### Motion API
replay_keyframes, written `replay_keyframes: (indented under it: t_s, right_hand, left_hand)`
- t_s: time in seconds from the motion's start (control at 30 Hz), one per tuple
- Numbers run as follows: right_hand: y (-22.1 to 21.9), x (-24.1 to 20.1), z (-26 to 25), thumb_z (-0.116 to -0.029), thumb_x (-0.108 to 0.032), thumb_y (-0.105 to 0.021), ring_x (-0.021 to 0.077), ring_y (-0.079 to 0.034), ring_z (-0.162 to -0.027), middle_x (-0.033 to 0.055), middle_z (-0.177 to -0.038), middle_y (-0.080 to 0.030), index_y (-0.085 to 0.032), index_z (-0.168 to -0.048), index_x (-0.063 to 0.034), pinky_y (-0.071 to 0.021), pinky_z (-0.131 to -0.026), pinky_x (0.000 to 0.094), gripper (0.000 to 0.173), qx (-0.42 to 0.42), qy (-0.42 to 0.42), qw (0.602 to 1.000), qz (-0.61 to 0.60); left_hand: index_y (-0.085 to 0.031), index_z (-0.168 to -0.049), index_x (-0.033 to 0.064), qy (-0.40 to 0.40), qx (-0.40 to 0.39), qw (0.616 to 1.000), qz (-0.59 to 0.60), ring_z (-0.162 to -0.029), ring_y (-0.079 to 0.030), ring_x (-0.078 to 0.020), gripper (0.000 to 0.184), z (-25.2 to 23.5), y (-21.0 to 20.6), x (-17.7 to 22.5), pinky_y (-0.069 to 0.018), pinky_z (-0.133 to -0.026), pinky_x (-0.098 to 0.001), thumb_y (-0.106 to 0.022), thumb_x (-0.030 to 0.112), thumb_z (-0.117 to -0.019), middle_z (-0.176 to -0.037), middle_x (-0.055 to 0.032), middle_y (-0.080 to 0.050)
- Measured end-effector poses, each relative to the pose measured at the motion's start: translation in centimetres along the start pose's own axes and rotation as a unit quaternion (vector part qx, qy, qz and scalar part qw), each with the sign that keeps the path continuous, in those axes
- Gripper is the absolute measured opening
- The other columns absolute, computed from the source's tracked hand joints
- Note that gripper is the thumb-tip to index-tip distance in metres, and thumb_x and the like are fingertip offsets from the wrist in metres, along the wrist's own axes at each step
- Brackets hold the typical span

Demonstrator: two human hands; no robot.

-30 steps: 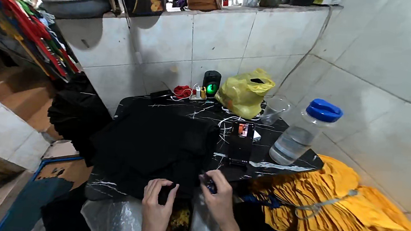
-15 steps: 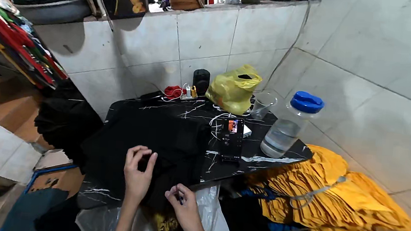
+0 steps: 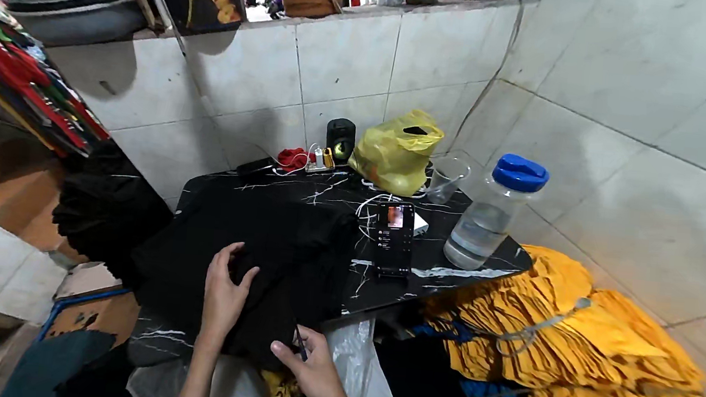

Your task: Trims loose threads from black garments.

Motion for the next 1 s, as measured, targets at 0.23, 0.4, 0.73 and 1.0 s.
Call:
replay_keyframes:
  t_s: [0.23, 0.4, 0.73, 1.0]
  right_hand:
    - [1.2, 0.3, 0.4, -0.0821, -0.01, -0.086, 0.0037, -0.051, -0.053, 0.0043, -0.084, -0.072, -0.061, -0.12, -0.0043, -0.0349, -0.042, 0.0191, 0.046, 0.057, -0.152, 0.98, -0.111]
    - [0.9, -0.3, 0.8, -0.0874, -0.018, -0.082, 0.0055, -0.058, -0.059, 0.0043, -0.085, -0.071, -0.067, -0.11, -0.0013, -0.046, -0.051, 0.0216, 0.032, 0.056, -0.135, 0.988, -0.055]
    - [3.4, -0.6, 2.2, -0.0877, -0.01, -0.077, 0.0039, -0.062, -0.069, -0.001, -0.085, -0.068, -0.067, -0.103, -0.0028, -0.0534, -0.062, 0.0211, 0.019, 0.015, -0.063, 0.996, 0.065]
    - [2.9, -1.0, 1.9, -0.0979, -0.021, -0.068, 0.0052, -0.056, -0.069, 0.0001, -0.077, -0.06, -0.067, -0.09, -0.004, -0.0485, -0.065, 0.0243, 0.019, -0.089, -0.004, 0.98, 0.18]
  left_hand:
    - [-0.078, -0.106, 0.0195, -0.143, -0.132, 0.97, 0.147, -0.113, -0.067, -0.0165, 0.037, 7.5, 0.7, 3.2, -0.0565, -0.1, -0.0383, -0.081, 0.048, -0.0839, -0.112, 0.002, -0.074]
    - [-0.077, -0.111, 0.0286, -0.162, -0.189, 0.967, 0.061, -0.129, -0.057, -0.0187, 0.027, 11.3, 0.1, 1.6, -0.0472, -0.109, -0.0421, -0.075, 0.042, -0.0877, -0.129, 0.0027, -0.068]
    - [-0.083, -0.091, 0.0271, -0.165, -0.069, 0.984, 0.021, -0.093, -0.058, -0.009, 0.01, 12.9, 3.0, 2.5, -0.0467, -0.085, -0.0244, -0.074, 0.029, -0.0895, -0.093, 0.0024, -0.067]
    - [-0.081, -0.104, 0.0341, -0.15, -0.108, 0.977, 0.108, -0.112, -0.062, -0.0106, 0.014, 14.2, -0.2, 2.7, -0.0518, -0.098, -0.0312, -0.077, 0.038, -0.091, -0.113, 0.0067, -0.071]
Point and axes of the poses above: each hand's wrist, its own z-axis away from the middle knuckle, its own y-axis out of the back of the hand, x = y × z, the point moved 7 cm from there along -z, towards the middle knuckle
